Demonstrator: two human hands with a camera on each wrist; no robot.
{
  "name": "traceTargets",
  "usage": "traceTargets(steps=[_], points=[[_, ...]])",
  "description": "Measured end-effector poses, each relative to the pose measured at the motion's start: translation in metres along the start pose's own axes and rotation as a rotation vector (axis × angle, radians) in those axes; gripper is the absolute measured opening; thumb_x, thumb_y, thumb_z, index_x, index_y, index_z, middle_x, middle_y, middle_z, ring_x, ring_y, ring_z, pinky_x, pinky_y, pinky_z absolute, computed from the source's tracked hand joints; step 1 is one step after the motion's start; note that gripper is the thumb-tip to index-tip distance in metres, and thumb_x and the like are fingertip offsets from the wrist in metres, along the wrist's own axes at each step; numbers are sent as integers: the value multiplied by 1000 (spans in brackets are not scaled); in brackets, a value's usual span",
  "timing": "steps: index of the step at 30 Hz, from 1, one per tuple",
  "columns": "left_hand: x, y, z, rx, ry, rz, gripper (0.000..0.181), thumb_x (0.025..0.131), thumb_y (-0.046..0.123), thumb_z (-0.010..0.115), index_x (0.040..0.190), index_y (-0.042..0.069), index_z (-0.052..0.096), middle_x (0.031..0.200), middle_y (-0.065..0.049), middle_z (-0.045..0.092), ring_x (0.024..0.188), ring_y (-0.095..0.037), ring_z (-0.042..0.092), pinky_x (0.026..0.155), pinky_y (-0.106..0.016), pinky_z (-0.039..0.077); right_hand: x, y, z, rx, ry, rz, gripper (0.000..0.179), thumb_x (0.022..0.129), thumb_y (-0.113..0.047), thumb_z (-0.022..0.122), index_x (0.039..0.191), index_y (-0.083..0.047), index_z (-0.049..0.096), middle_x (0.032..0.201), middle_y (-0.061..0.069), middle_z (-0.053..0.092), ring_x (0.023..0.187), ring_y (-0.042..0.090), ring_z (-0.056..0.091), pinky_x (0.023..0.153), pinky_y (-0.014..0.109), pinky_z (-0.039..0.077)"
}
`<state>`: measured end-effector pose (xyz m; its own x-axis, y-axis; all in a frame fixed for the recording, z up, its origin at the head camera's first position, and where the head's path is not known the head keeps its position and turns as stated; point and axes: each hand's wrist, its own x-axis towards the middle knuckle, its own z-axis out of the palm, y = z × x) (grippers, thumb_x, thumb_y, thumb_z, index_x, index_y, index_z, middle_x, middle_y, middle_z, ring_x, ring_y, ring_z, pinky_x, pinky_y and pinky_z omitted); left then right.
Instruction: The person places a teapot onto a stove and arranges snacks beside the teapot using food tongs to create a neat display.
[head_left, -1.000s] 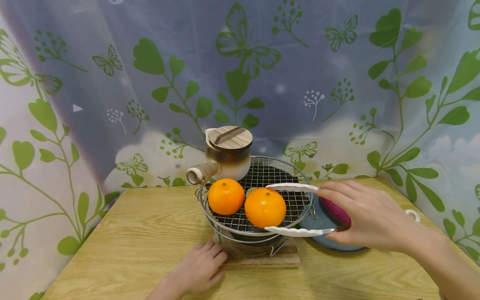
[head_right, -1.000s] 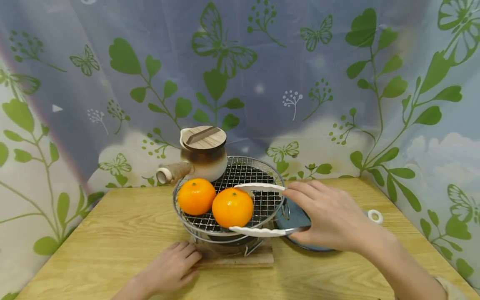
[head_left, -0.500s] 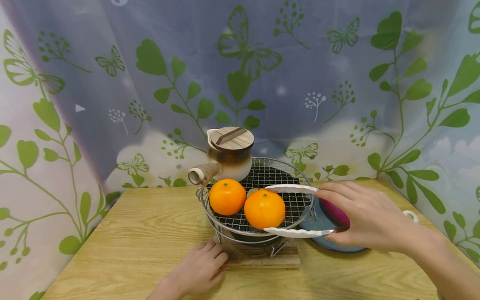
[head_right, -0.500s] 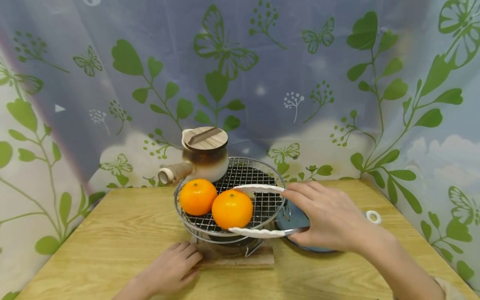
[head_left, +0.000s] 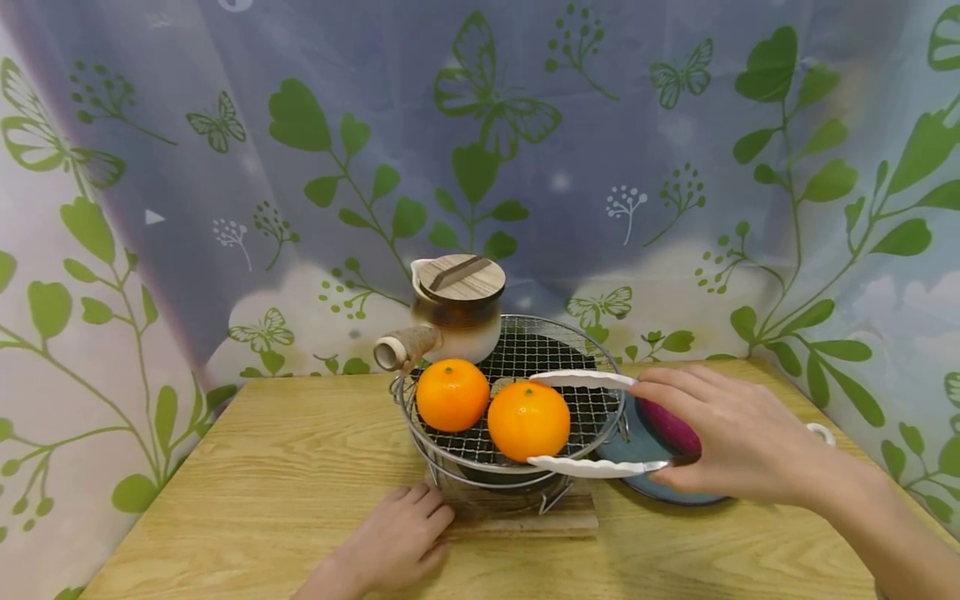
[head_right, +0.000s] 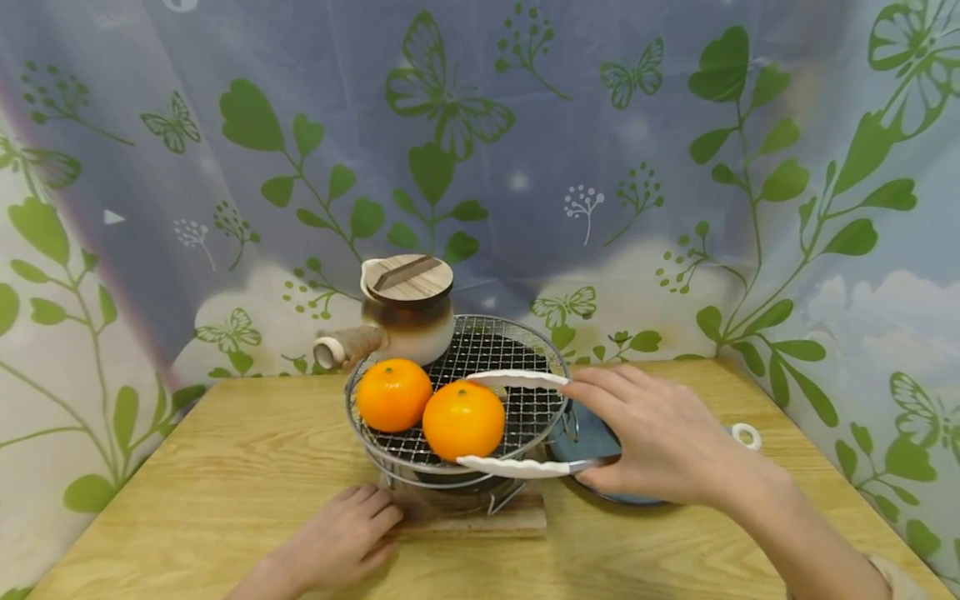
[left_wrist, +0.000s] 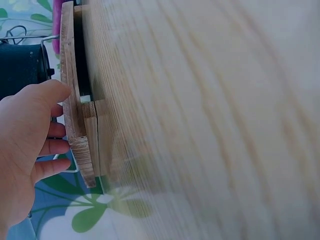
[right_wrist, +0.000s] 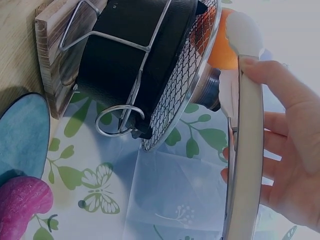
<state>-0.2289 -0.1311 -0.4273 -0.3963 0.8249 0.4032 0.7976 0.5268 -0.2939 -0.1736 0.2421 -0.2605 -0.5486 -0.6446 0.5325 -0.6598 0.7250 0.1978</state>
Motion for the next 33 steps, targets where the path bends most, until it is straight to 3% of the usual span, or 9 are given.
traceTargets(steps=[20,33], points=[[1,1,0,11,8,4,20,78,32,65,85,15,56,84,1,51,79,-17,51,69,-32,44,-2,-1,4,47,-22,36,77,58,-40,81,125,-11,55,125,3,54,106,26,54,74,47,49],[2,1,-2,11,23,1,20,77,32,65,84,15,56,83,1,51,78,-17,51,68,-32,44,-7,1,0,45,1,16,78,59,-42,81,125,-10,55,126,3,53,108,26,54,77,47,48]])
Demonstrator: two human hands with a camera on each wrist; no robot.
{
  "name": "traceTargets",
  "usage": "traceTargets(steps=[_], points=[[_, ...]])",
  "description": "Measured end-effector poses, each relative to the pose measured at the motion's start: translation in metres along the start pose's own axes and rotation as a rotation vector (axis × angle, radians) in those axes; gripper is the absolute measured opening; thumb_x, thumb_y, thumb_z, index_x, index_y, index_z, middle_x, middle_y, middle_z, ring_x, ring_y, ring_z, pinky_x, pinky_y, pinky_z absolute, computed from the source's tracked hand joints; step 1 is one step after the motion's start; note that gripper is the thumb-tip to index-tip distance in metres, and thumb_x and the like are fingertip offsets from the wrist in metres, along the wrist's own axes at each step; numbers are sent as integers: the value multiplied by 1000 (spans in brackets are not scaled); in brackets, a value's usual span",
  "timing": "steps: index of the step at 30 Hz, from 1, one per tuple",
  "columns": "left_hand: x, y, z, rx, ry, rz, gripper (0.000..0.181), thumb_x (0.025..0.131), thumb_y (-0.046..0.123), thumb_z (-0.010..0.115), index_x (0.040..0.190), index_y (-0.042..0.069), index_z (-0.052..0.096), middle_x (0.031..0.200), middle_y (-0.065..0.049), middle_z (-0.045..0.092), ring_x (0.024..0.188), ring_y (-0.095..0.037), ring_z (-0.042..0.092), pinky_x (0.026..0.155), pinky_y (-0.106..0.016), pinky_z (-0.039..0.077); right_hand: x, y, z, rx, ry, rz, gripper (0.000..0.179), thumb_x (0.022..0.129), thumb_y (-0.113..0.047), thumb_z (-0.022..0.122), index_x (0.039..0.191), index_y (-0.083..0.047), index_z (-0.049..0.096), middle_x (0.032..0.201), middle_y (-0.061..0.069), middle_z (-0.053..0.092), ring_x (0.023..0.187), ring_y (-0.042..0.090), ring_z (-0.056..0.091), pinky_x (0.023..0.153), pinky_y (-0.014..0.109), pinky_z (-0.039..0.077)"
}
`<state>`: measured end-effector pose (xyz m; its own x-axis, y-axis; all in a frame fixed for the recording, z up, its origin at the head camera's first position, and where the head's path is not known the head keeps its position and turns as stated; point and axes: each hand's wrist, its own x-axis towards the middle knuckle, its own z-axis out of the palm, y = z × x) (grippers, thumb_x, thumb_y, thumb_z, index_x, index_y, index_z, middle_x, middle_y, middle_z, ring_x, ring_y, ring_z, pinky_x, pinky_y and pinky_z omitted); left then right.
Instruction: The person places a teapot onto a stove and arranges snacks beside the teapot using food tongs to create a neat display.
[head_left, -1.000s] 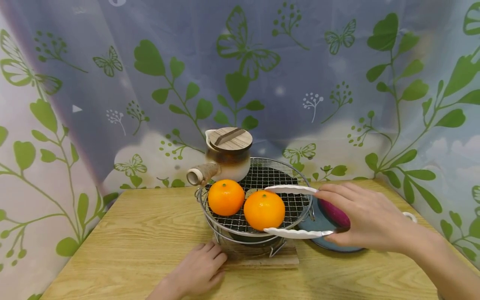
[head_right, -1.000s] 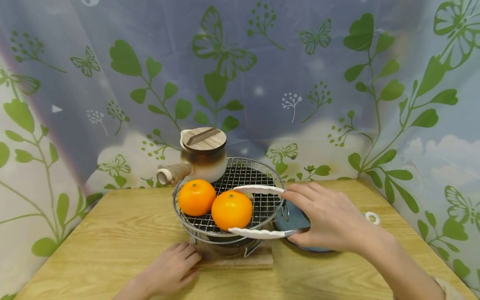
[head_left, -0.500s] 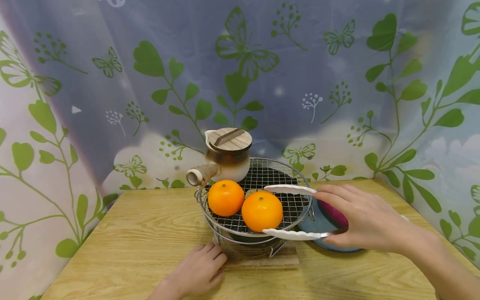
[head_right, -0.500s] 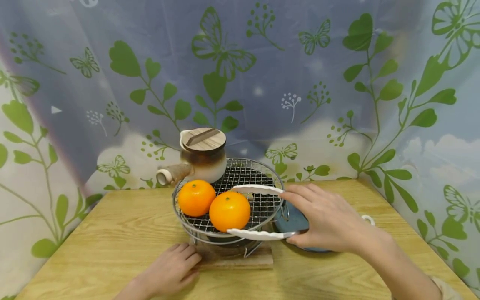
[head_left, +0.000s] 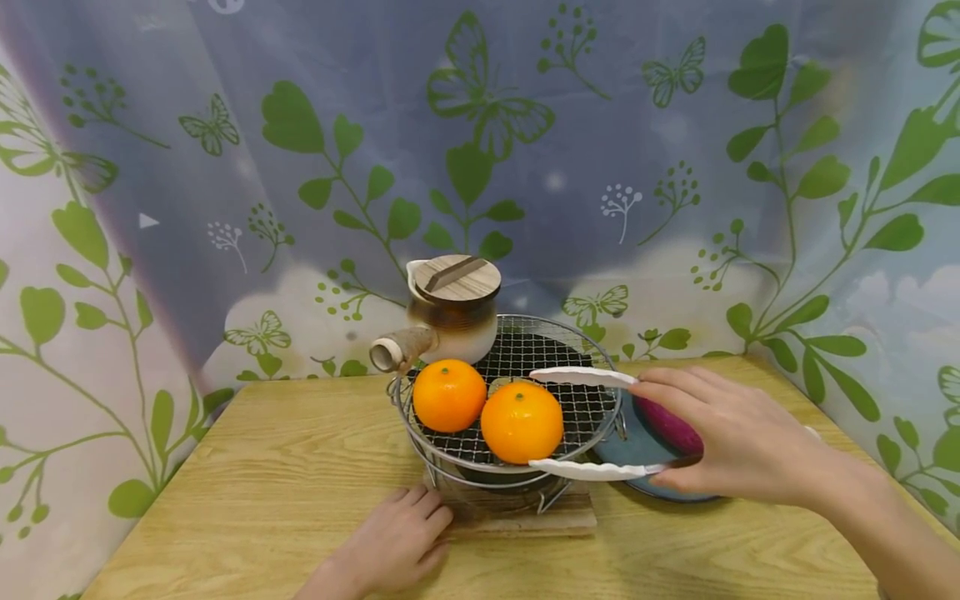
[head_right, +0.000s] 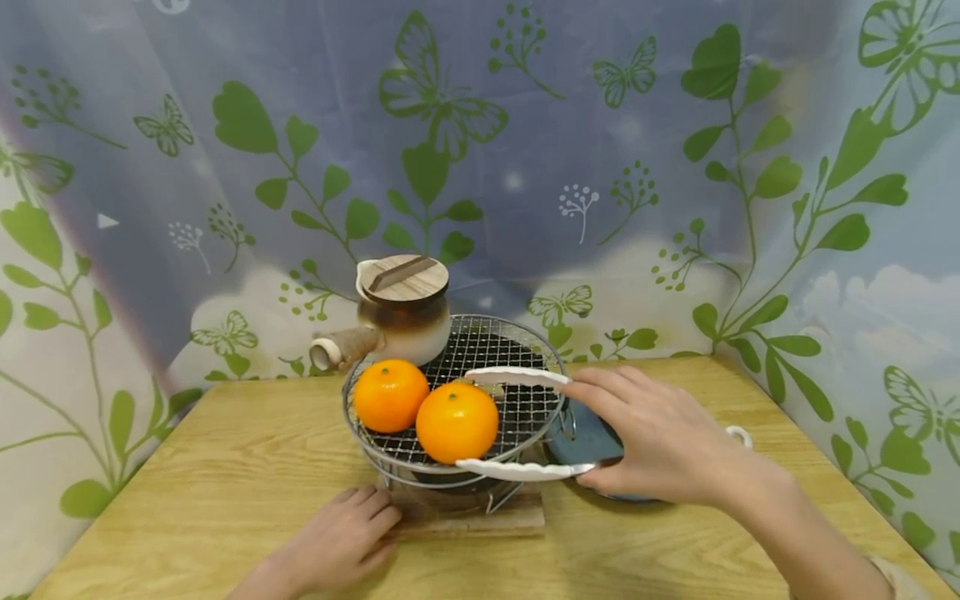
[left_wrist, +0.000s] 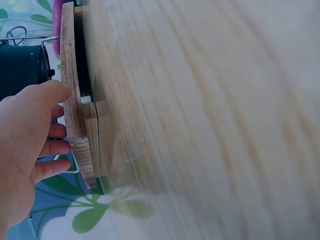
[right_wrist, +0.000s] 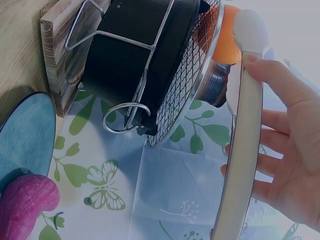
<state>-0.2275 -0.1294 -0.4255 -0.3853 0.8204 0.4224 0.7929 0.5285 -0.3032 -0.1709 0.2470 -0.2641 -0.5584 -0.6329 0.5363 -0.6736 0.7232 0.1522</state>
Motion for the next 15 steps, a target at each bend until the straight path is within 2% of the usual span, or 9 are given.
traceTargets(steps=[7,12,15], points=[[0,1,1,-8,10,-6,20,77,31,66,84,15,55,83,2,51,77,-17,50,66,-32,43,-7,5,-3,10,20,18,78,61,-46,80,126,-11,54,126,4,53,109,27,53,77,48,47],[-1,0,2,-13,10,-10,22,76,31,66,84,15,55,83,1,51,77,-17,51,67,-32,43,-12,11,-5,-12,70,8,75,69,-60,69,124,-12,56,124,1,54,108,22,52,81,34,42],[-1,0,2,-12,3,-10,22,76,32,66,85,15,55,83,1,51,77,-17,51,67,-32,43,-15,14,-6,-20,85,13,75,71,-64,65,124,-12,56,124,1,54,108,21,52,80,34,41]])
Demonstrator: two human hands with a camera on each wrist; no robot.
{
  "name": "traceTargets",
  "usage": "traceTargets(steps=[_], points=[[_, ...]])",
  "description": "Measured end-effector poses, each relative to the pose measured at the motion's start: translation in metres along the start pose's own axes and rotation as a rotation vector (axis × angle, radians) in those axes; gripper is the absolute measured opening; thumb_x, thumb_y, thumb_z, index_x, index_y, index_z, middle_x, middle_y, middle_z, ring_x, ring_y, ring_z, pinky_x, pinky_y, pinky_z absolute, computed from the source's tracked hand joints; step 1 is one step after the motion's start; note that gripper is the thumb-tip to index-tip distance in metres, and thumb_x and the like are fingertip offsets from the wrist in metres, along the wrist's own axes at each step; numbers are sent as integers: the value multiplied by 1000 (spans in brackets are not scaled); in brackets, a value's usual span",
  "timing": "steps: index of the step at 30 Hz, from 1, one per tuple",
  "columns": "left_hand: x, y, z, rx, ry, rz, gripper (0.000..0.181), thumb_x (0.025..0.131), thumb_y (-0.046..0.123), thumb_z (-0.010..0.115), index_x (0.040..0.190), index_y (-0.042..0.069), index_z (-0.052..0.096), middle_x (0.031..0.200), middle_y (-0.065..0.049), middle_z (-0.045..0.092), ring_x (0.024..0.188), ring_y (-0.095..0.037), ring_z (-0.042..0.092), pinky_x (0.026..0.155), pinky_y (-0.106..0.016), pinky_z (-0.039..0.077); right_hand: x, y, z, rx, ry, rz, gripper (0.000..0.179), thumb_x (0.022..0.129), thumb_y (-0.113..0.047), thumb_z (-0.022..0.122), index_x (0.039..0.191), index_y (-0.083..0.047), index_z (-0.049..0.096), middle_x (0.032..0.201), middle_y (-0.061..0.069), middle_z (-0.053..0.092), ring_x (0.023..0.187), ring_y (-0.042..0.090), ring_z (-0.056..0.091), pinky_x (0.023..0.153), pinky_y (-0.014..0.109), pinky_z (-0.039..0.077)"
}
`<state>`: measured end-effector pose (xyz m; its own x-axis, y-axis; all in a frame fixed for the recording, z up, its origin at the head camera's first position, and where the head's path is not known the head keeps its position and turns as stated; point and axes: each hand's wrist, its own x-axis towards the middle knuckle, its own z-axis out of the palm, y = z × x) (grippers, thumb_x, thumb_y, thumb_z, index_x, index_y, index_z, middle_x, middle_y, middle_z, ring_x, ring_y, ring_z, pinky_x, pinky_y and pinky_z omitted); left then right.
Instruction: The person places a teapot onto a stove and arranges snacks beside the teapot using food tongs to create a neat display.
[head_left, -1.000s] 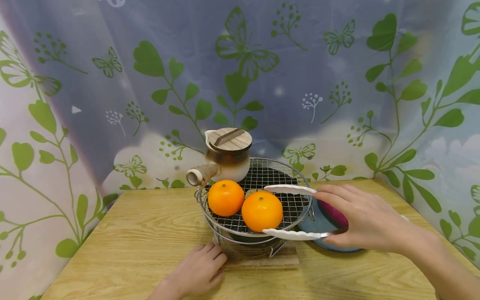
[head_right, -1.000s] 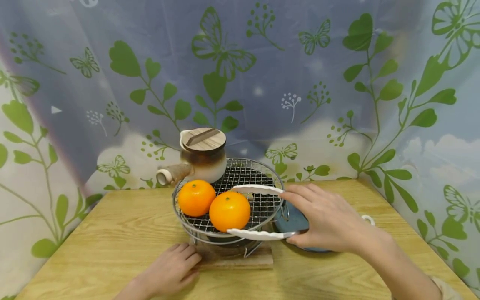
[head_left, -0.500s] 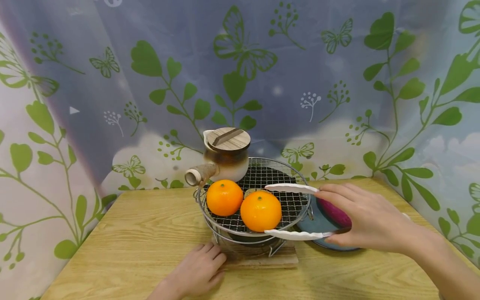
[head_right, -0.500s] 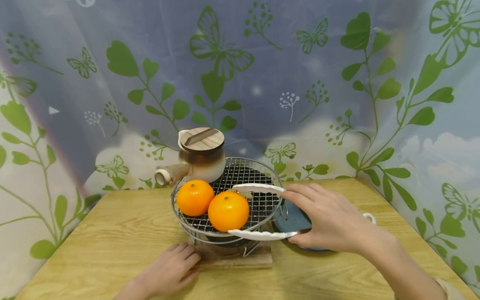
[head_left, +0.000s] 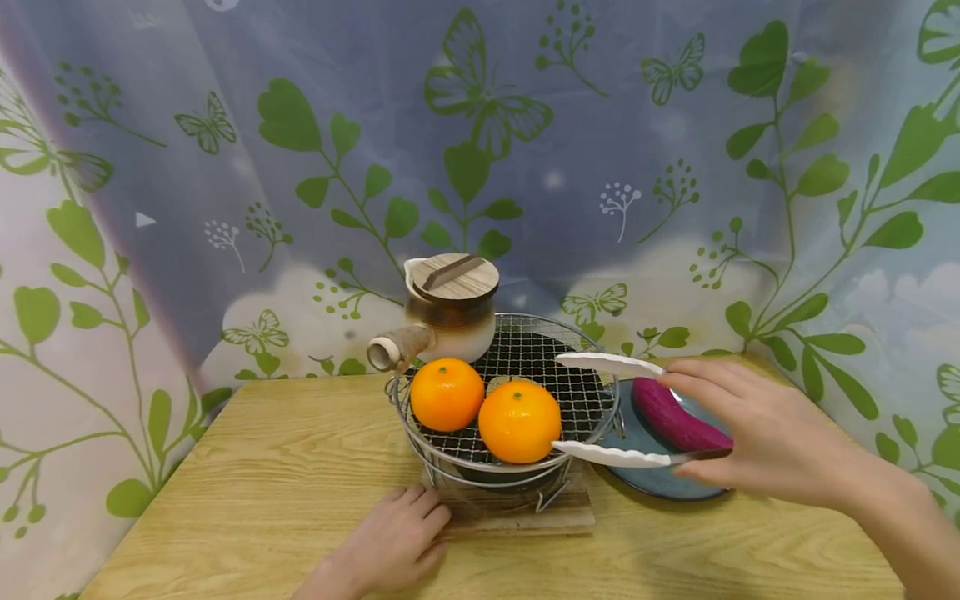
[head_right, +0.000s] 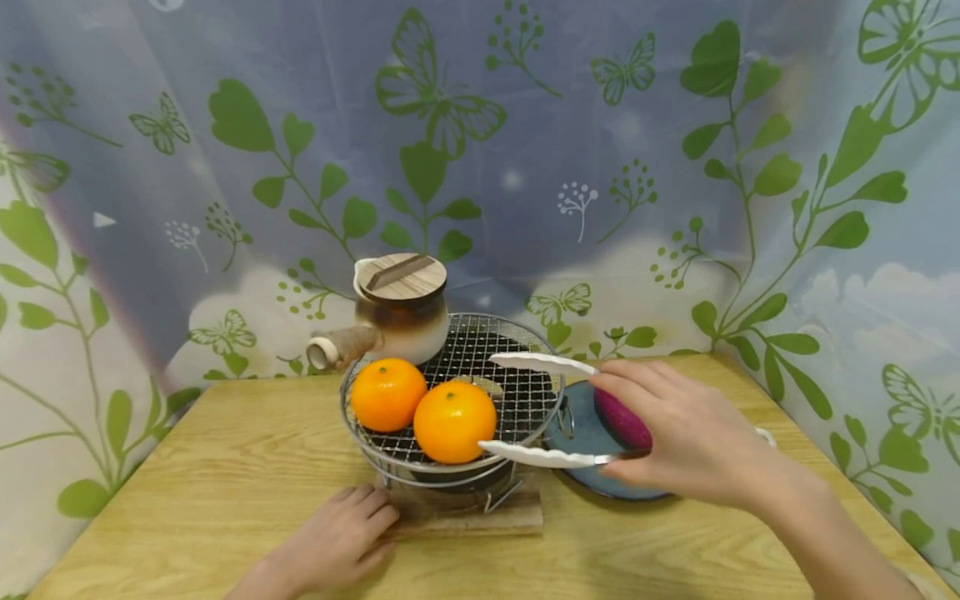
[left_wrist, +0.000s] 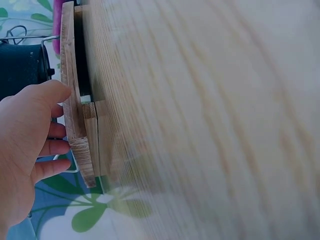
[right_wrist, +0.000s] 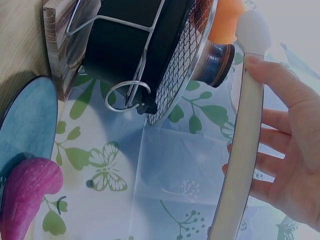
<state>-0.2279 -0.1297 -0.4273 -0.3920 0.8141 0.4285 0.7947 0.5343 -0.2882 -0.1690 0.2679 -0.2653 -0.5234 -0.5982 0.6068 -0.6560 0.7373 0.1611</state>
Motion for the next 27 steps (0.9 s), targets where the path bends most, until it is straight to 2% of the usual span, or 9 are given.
traceTargets(steps=[4,10,13,19,27], points=[[0,0,-1,-1,-9,-1,21,77,32,65,85,15,55,83,1,51,78,-17,51,67,-32,43,-5,3,-2,-12,-8,31,78,69,-65,65,125,-12,55,123,2,54,108,21,52,70,43,48],[0,0,-1,2,-1,2,22,76,32,66,85,15,55,83,1,51,77,-17,51,67,-33,44,-17,7,-8,-45,-47,113,83,57,-53,81,125,-13,54,122,5,54,106,26,52,64,46,50],[1,0,-1,0,-1,4,21,77,32,65,85,15,55,82,2,50,77,-17,51,67,-33,44,-25,11,-12,-70,-60,162,87,53,-49,83,125,-12,53,121,8,55,104,29,53,63,47,50],[2,1,-1,-6,-1,0,20,77,32,65,84,15,55,82,2,50,76,-17,50,66,-32,43,-39,21,-16,-102,-84,244,89,51,-46,85,126,-12,52,120,13,54,100,32,54,54,44,48],[2,1,-2,-16,-1,3,19,77,30,65,84,15,55,82,2,50,77,-17,50,67,-32,43,-56,31,-14,-119,-125,355,83,54,-47,84,121,-8,54,117,16,55,99,35,53,57,49,47]])
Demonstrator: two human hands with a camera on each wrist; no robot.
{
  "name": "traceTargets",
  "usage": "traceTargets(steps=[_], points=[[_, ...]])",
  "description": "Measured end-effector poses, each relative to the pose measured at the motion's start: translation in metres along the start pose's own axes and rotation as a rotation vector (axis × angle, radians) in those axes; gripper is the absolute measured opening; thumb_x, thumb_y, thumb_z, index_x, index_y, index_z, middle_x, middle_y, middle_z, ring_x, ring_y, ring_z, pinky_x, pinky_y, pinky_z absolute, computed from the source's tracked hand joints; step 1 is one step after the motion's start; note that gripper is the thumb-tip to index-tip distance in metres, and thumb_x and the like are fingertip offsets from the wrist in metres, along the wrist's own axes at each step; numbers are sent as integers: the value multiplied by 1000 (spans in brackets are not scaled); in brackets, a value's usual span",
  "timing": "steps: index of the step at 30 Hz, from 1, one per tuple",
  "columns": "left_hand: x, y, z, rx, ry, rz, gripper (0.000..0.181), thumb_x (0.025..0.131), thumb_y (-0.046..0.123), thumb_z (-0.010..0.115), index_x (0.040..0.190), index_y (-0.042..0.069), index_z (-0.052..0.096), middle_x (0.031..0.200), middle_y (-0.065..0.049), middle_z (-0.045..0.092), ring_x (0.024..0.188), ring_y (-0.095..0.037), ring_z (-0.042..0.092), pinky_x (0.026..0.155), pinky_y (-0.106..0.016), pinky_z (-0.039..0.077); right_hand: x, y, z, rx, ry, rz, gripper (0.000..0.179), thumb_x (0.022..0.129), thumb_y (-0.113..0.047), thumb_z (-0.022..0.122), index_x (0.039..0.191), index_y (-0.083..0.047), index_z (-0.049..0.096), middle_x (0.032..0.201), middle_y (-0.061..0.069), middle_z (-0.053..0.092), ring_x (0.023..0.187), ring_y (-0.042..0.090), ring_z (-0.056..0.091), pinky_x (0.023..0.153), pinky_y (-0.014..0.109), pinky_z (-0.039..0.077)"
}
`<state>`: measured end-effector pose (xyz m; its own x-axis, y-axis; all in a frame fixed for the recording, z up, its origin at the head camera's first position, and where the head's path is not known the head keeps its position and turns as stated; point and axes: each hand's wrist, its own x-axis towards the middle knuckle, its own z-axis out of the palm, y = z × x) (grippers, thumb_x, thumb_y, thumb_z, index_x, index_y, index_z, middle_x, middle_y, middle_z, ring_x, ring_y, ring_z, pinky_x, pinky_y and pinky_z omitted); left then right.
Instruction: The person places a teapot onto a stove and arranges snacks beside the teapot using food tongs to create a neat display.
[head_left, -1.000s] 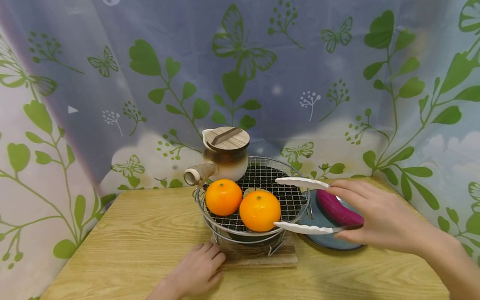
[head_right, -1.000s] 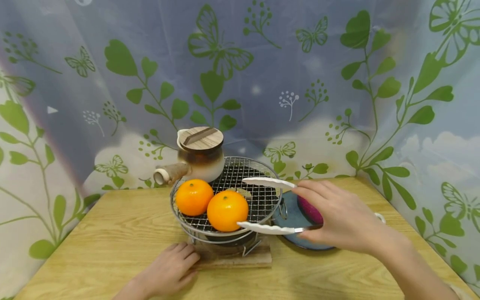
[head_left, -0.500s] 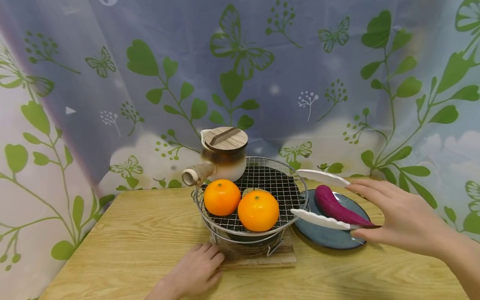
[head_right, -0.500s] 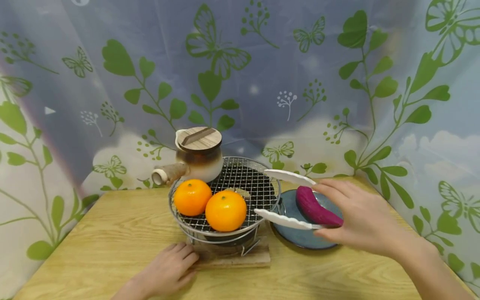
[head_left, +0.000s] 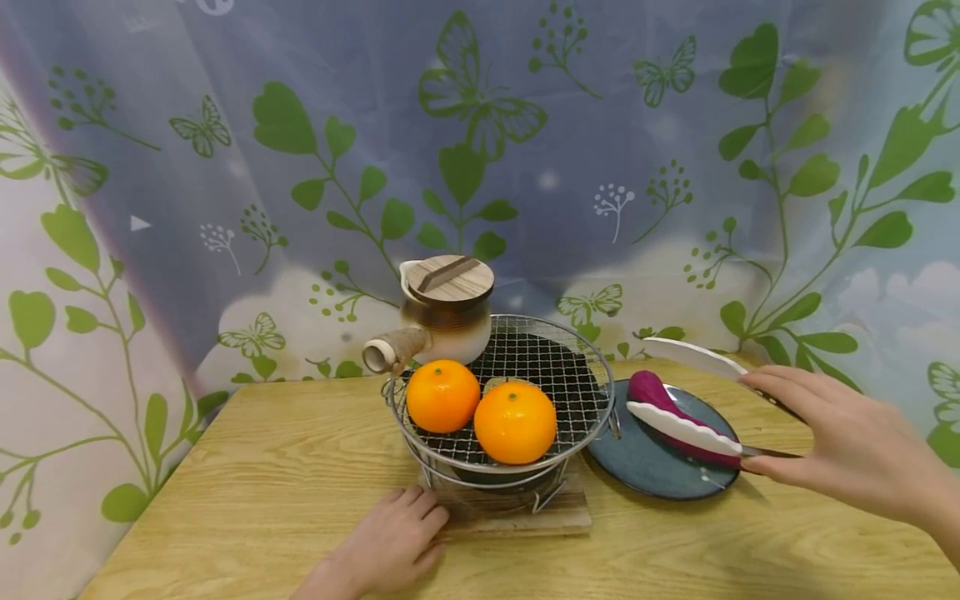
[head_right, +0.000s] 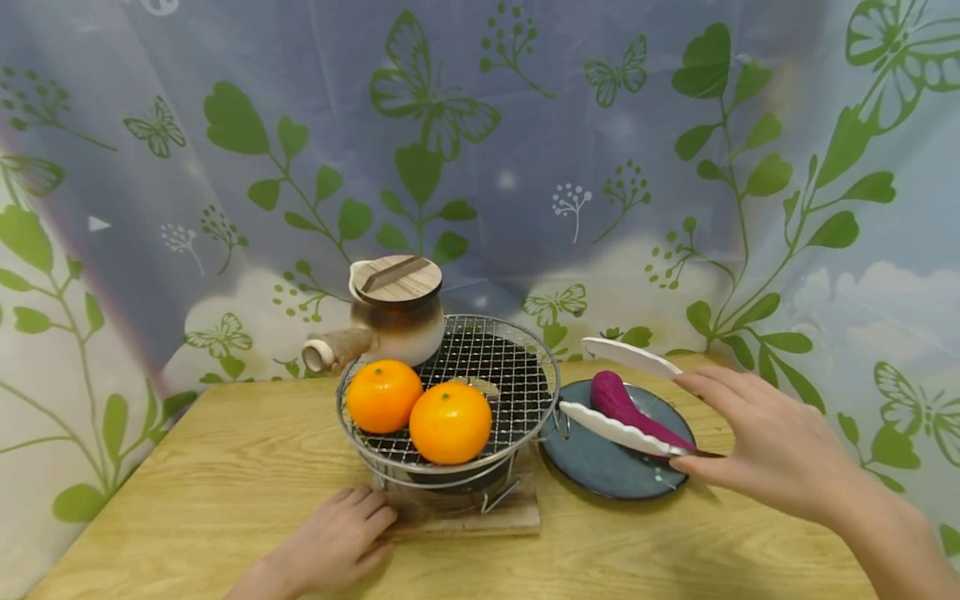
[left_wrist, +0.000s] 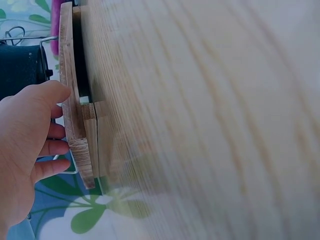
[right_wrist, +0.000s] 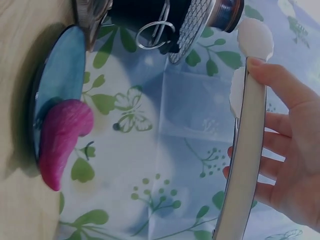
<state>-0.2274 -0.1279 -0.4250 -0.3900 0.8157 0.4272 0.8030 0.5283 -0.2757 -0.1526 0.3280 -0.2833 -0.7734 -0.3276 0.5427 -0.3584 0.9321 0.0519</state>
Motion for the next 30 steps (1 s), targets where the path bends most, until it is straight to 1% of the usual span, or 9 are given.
traceTargets(steps=[5,9,12,16,19,22,28,30], points=[[0,0,-1,0,-11,-5,20,78,31,65,85,15,55,83,2,51,77,-17,50,68,-33,44,-4,10,7,-15,-18,22,82,56,-47,83,120,-5,55,116,19,55,100,38,52,62,54,47],[0,-1,-1,10,-14,0,21,78,32,66,85,15,55,83,2,51,77,-17,51,67,-32,44,-7,16,12,-28,-47,50,81,56,-48,83,119,-4,55,114,21,55,98,40,53,60,54,47],[-1,-1,-1,13,-16,4,21,77,32,66,85,15,55,82,2,51,77,-17,51,66,-32,44,-8,21,17,-36,-107,95,81,59,-50,81,120,-3,54,116,23,54,98,42,53,58,53,47],[-1,-1,-1,13,-20,5,21,78,32,66,85,16,55,82,2,50,77,-17,50,66,-32,43,-8,26,23,-25,-213,166,85,63,-56,76,123,-2,52,120,27,50,104,46,49,55,51,48],[-1,-1,-1,19,-21,4,21,78,32,66,85,15,55,83,2,51,77,-17,50,66,-32,44,-9,28,28,-16,-268,192,87,65,-60,72,125,-1,51,123,28,48,107,48,46,57,52,48],[-1,-1,-1,22,-17,6,22,78,32,66,85,15,55,83,1,51,77,-17,50,66,-32,43,-11,29,32,-16,-278,190,87,65,-60,72,125,-1,51,122,28,50,106,49,47,58,52,48],[-2,-1,0,24,-10,7,22,77,32,66,85,15,55,83,1,51,78,-17,51,66,-32,43,-16,33,42,-31,-276,199,82,62,-57,76,121,-3,54,116,23,55,95,42,54,49,42,45],[-2,0,0,25,-11,6,22,77,32,66,85,15,55,84,1,51,78,-17,51,67,-32,43,-17,36,46,-31,-290,201,82,62,-57,75,120,-2,55,115,23,55,92,42,55,51,44,46]])
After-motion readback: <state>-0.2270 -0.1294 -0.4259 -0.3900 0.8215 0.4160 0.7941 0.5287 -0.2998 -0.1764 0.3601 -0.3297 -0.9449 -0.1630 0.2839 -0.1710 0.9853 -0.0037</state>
